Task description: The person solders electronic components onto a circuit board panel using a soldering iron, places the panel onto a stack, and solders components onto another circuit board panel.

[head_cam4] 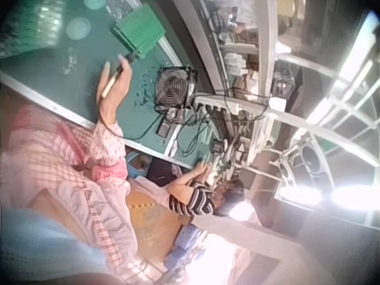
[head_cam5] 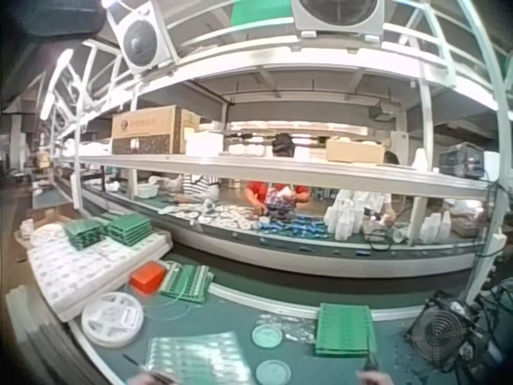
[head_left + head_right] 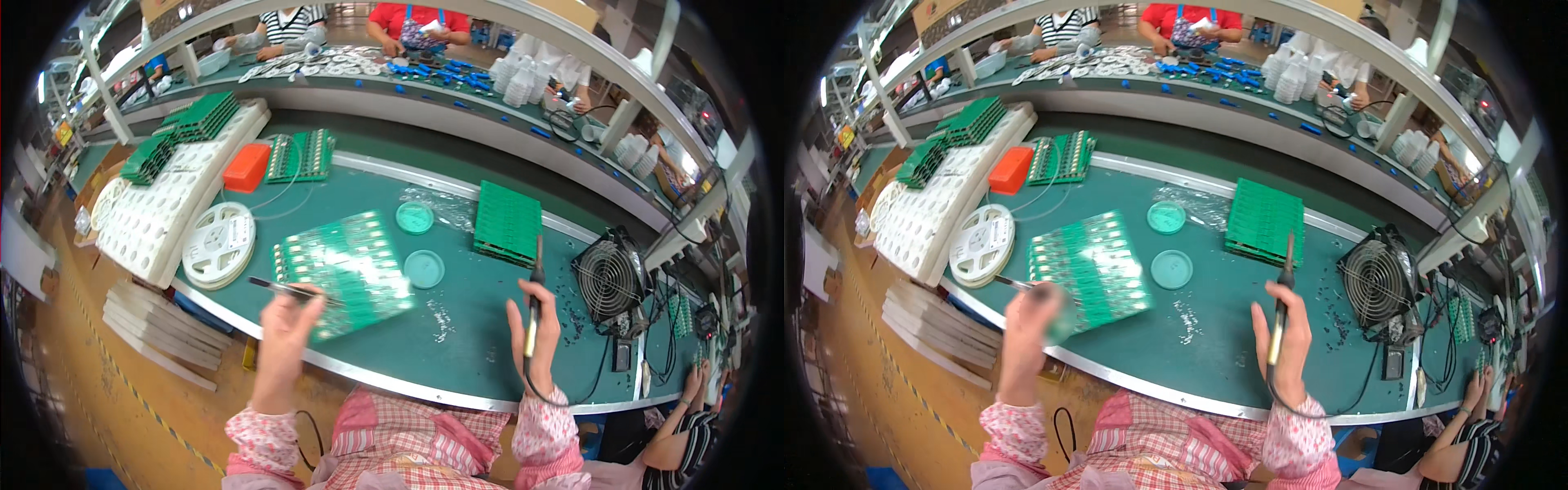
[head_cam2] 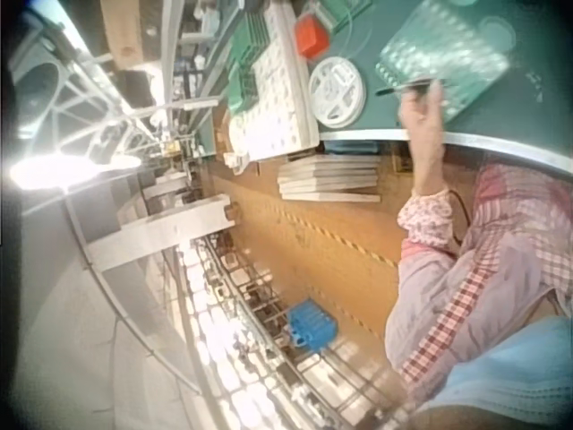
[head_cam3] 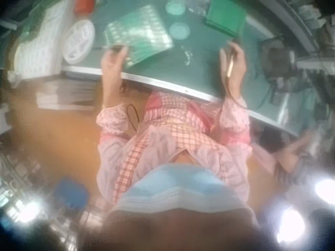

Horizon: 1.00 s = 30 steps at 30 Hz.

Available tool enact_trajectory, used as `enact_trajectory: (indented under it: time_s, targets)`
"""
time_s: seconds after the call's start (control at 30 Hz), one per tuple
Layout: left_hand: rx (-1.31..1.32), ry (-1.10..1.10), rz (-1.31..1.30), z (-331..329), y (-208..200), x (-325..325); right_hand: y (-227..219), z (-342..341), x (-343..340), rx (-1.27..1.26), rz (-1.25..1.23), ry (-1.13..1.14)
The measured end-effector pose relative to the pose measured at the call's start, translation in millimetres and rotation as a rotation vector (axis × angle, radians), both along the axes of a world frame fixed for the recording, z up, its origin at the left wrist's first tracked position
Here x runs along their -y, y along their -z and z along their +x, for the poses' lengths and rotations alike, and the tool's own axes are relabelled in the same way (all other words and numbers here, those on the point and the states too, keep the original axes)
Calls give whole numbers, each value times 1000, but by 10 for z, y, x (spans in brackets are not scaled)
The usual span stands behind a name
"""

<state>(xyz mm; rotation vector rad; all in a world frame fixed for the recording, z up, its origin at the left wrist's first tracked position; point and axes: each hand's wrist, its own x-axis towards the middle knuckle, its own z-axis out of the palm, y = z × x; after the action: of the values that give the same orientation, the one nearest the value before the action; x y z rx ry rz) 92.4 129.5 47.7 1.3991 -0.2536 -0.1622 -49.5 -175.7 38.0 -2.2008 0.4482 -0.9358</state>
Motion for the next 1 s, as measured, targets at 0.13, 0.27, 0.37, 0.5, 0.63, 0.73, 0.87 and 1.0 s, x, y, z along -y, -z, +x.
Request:
enact_trajectory:
  time_s: [0.13, 0.27, 0.37, 0.5, 0.63, 0.73, 0.87, 1.0]
  targets:
    - [16, -25, 237, 367, 127, -411, 46, 354, 396, -67, -344, -28]
    - [-92, 3, 301, 409, 166, -530, 150, 660, 652, -192, -589, -47]
    - [-87, -71, 253, 352, 215, -483, 270, 732, 795, -253, -589, -45]
    - [257, -242, 572, 176, 111, -380, 330, 642, 937, -181, -578, -56]
    - [461, -344, 574, -71, -4, -330, 279, 641, 963, -92, -597, -109]
    - [611, -372, 597, -231, -28, -264, 290, 689, 990, -106, -850, -110]
    - [622, -292, 557, -430, 13, -88, 74, 693, 1033, -33, -1030, -73]
    - [757, -169, 592, -530, 94, 100, -322, 706, 1130, 100, -1140, -67]
